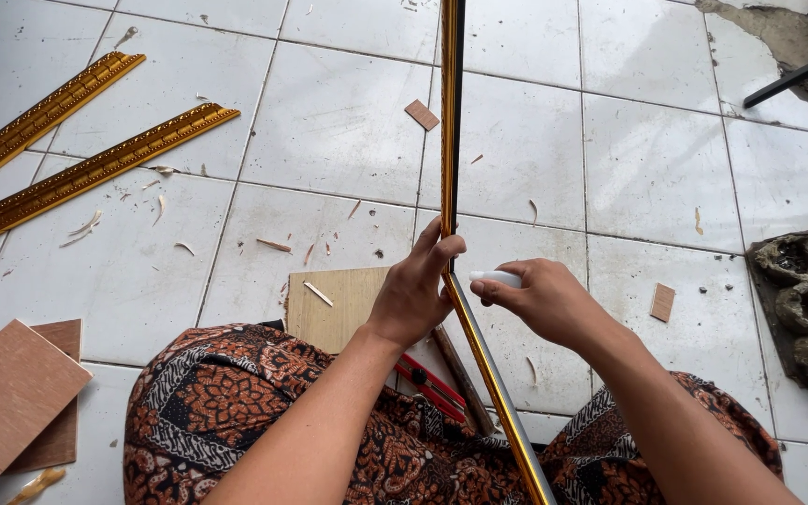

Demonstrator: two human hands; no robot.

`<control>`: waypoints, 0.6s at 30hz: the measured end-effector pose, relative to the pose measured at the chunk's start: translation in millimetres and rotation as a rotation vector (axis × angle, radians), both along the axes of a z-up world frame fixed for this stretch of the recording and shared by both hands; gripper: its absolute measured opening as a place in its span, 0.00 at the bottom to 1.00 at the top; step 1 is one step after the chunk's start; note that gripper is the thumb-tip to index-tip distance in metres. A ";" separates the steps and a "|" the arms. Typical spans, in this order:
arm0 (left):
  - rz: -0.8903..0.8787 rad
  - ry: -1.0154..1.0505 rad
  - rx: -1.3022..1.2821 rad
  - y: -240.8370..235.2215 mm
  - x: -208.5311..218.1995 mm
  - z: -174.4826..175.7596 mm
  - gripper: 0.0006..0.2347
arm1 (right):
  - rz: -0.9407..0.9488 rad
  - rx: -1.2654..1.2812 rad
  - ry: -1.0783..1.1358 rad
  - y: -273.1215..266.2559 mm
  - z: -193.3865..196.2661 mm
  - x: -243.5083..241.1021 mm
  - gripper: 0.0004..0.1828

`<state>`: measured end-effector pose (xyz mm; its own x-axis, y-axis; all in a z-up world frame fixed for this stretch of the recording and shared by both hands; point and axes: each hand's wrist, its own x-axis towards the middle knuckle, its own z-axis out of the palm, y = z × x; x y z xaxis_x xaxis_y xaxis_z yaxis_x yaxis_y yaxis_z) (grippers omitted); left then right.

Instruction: Assembling a gold picture frame by applying glue to mitered corners and joining them together while sitting on the floor.

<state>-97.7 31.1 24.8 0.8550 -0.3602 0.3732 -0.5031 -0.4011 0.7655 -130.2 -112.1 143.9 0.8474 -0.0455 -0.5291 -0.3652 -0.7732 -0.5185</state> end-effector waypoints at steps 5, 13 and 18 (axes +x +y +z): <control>0.002 0.000 0.008 0.1 0.4 2.2 0.24 | -0.003 0.000 -0.014 -1.8 -2.0 -0.4 0.18; 0.019 0.059 0.012 2.6 -1.5 16.6 0.23 | -0.236 0.202 -0.086 -14.1 -15.3 -4.6 0.20; 0.039 0.077 0.015 3.8 0.2 15.6 0.23 | -0.490 0.522 -0.073 -23.2 -40.8 -6.0 0.23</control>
<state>-97.5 34.9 40.4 0.8945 -0.3311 0.3003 -0.4264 -0.4307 0.7954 -136.2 -135.3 103.1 0.8284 -0.1866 -0.5281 -0.5569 -0.1737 -0.8122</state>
